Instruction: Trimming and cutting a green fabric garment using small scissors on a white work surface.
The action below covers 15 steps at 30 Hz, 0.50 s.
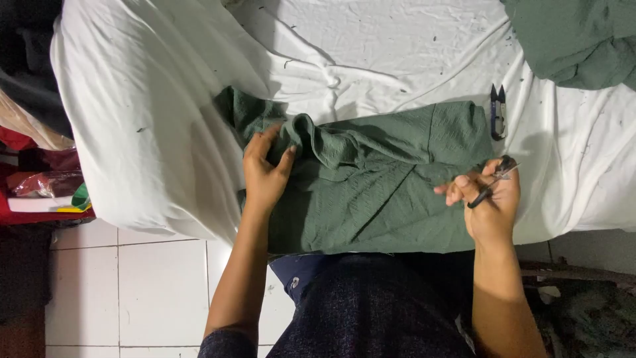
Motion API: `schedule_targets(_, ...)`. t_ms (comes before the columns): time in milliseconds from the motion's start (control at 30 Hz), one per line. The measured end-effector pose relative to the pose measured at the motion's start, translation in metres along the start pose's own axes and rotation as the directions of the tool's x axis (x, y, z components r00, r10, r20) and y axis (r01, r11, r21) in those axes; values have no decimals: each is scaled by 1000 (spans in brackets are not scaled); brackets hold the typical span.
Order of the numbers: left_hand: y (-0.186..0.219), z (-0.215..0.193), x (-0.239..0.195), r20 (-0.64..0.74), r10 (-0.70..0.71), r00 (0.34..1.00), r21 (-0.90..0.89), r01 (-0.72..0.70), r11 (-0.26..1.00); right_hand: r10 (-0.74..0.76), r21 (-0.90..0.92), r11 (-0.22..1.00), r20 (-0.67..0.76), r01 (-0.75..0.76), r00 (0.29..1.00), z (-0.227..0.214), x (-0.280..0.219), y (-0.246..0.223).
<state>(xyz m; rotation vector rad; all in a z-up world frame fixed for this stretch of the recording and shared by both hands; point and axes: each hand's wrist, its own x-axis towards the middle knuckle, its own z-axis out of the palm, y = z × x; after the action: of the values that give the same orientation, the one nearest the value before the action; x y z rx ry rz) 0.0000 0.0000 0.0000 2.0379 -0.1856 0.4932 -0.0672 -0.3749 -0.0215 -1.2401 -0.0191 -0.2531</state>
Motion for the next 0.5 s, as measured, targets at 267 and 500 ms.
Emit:
schedule_targets(267,47,-1,-48,151,317,936,-91,-306,948,-125,-543,832,16,114,992,46,8,-15)
schedule_targets(500,67,-2,-66,219,292,931,-64,-285,956,-212,-812,341,424,473,881,61,31,38)
